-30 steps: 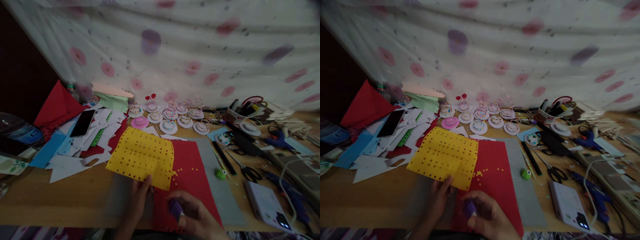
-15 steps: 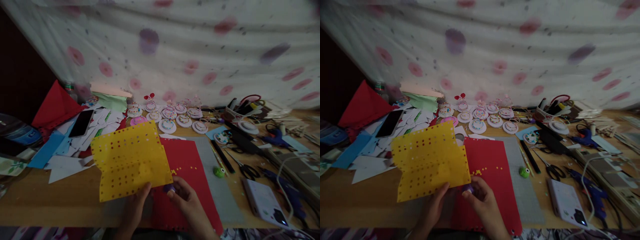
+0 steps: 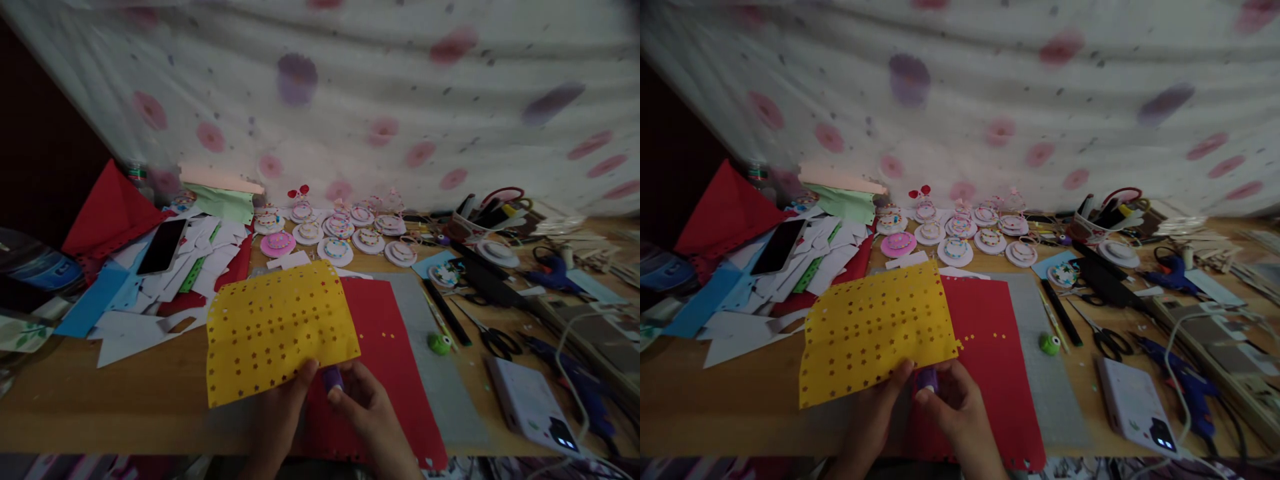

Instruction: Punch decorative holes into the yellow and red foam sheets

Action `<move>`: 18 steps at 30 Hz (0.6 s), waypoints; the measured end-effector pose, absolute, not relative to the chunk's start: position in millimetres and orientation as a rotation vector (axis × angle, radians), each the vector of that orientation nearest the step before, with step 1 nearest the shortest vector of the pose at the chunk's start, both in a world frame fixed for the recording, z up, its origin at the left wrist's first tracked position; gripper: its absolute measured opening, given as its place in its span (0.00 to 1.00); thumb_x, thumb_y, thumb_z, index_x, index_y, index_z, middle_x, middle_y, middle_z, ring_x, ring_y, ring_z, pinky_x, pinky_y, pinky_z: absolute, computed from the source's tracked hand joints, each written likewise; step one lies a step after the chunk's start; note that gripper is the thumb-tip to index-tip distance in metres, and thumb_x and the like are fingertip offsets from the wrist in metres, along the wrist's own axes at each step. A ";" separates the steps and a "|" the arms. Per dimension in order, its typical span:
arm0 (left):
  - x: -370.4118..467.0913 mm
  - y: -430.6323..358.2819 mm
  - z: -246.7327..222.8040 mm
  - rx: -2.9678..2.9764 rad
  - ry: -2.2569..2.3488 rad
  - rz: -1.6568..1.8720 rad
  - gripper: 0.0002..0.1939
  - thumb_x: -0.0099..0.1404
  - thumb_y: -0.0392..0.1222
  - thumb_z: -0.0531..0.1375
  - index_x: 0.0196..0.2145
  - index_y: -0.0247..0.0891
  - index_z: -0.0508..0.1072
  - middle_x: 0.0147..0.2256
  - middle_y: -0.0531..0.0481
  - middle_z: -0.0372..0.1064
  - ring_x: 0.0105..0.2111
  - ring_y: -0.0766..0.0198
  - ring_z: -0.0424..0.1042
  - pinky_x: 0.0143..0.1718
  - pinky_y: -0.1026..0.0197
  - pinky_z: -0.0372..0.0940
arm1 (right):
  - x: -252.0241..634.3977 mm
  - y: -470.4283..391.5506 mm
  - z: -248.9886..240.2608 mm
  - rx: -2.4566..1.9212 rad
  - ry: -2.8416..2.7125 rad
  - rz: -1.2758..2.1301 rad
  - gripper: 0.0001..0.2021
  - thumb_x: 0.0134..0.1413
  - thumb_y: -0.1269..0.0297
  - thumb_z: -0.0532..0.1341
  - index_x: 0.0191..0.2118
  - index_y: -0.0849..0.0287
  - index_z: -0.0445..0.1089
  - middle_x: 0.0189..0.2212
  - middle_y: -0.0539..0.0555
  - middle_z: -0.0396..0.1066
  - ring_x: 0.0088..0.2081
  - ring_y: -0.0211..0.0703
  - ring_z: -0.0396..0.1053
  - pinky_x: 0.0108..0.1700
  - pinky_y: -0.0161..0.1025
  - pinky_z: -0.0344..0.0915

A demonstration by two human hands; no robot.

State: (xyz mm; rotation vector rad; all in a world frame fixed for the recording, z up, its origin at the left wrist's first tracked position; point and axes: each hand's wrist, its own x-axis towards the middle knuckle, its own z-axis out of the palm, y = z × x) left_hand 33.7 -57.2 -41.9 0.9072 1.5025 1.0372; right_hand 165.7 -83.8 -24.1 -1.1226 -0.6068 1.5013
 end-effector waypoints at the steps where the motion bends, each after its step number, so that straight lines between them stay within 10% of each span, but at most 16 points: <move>1: 33.3 -57.6 -42.3 0.908 1.497 1.025 0.24 0.53 0.55 0.66 0.43 0.39 0.75 0.48 0.41 0.74 0.55 0.46 0.66 0.59 0.46 0.55 | 165.9 -83.0 -22.3 -1.125 -0.605 1.496 0.16 0.37 0.56 0.73 0.31 0.56 0.71 0.26 0.49 0.70 0.27 0.38 0.66 0.29 0.34 0.63; 18: 36.3 -60.9 -45.6 0.868 1.459 1.070 0.24 0.53 0.52 0.67 0.45 0.40 0.73 0.50 0.41 0.72 0.56 0.48 0.65 0.60 0.47 0.53 | 163.0 -82.6 -29.2 -1.165 -0.609 1.427 0.18 0.39 0.53 0.71 0.37 0.56 0.73 0.36 0.57 0.76 0.39 0.50 0.72 0.40 0.41 0.68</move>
